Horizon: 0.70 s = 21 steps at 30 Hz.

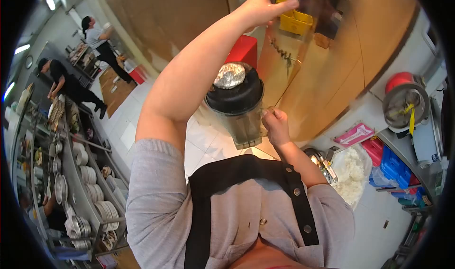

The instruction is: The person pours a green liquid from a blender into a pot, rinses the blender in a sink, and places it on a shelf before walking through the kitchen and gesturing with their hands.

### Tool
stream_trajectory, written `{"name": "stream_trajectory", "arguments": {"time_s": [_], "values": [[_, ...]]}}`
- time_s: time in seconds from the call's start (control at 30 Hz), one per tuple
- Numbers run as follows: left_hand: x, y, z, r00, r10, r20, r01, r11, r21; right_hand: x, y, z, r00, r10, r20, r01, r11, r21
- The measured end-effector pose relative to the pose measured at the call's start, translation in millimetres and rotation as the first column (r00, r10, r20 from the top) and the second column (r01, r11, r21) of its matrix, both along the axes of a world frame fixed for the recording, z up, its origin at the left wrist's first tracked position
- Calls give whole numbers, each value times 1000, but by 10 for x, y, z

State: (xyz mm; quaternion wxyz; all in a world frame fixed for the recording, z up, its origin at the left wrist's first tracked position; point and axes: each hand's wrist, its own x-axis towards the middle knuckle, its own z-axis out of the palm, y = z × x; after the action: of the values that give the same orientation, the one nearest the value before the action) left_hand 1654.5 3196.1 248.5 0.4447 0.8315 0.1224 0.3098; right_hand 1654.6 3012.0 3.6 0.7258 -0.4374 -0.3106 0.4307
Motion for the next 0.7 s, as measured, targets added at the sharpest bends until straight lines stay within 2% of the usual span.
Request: {"name": "stream_trajectory", "arguments": {"time_s": [0.03, 0.1, 0.17, 0.23, 0.3, 0.33, 0.37, 0.4, 0.43, 0.5, 0.53, 0.57, 0.63, 0.67, 0.7], "values": [[157, 39, 31, 1000, -16, 4, 16, 1000, -11, 104, 131, 7, 999, -39, 17, 39, 999, 6], [490, 132, 87, 981, -191, 38, 186, 978, 96, 298, 374, 27, 995, -93, 38, 92, 996, 9], [721, 176, 149, 980, -197, 42, 188, 970, 152, 472, 610, 61, 974, -221, 43, 220, 975, 11], [963, 265, 120, 977, -206, 46, 193, 961, 199, 712, 857, -5, 966, -250, 61, 247, 968, 42], [1177, 415, 53, 848, -486, 212, 439, 868, 232, 927, 1099, -3, 934, -342, 101, 341, 940, 28], [1201, 521, 35, 843, -493, 215, 451, 866, 216, 1045, 1246, 9, 946, -325, 9, 321, 939, 125], [1195, 641, 91, 771, -630, 95, 612, 774, 160, 1161, 1387, 28, 941, -337, 10, 334, 935, 118], [1181, 780, 154, 664, -748, -15, 746, 660, 83, 1287, 1518, 47, 906, -423, 7, 421, 904, 77], [1141, 955, 175, 656, -754, -11, 753, 654, 65, 1418, 1631, 27, 864, -503, 2, 503, 864, 24], [985, 1304, 342, 432, -877, -208, 899, 402, 172, 1578, 1868, 171, 753, -658, 23, 658, 751, -57], [1269, 1464, 337, 355, -925, -136, 902, 377, -210, 1695, 1968, 218, 741, -671, 3, 671, 741, -12], [1401, 1675, 339, 373, -907, -194, 864, 416, -285, 1897, 2052, 168, 717, -697, 1, 695, 715, 77], [1623, 2106, 343, 395, -912, -110, 874, 410, -261, 2305, 2202, 129, 707, -702, -80, 702, 685, 195], [1652, 2293, 189, 503, -861, -79, 832, 507, -225, 2396, 2272, 77, 705, -705, -77, 706, 686, 176], [1873, 2588, 155, 527, -850, -9, 829, 516, -217, 2598, 2386, 220, 662, -748, -45, 745, 651, 148]]}}
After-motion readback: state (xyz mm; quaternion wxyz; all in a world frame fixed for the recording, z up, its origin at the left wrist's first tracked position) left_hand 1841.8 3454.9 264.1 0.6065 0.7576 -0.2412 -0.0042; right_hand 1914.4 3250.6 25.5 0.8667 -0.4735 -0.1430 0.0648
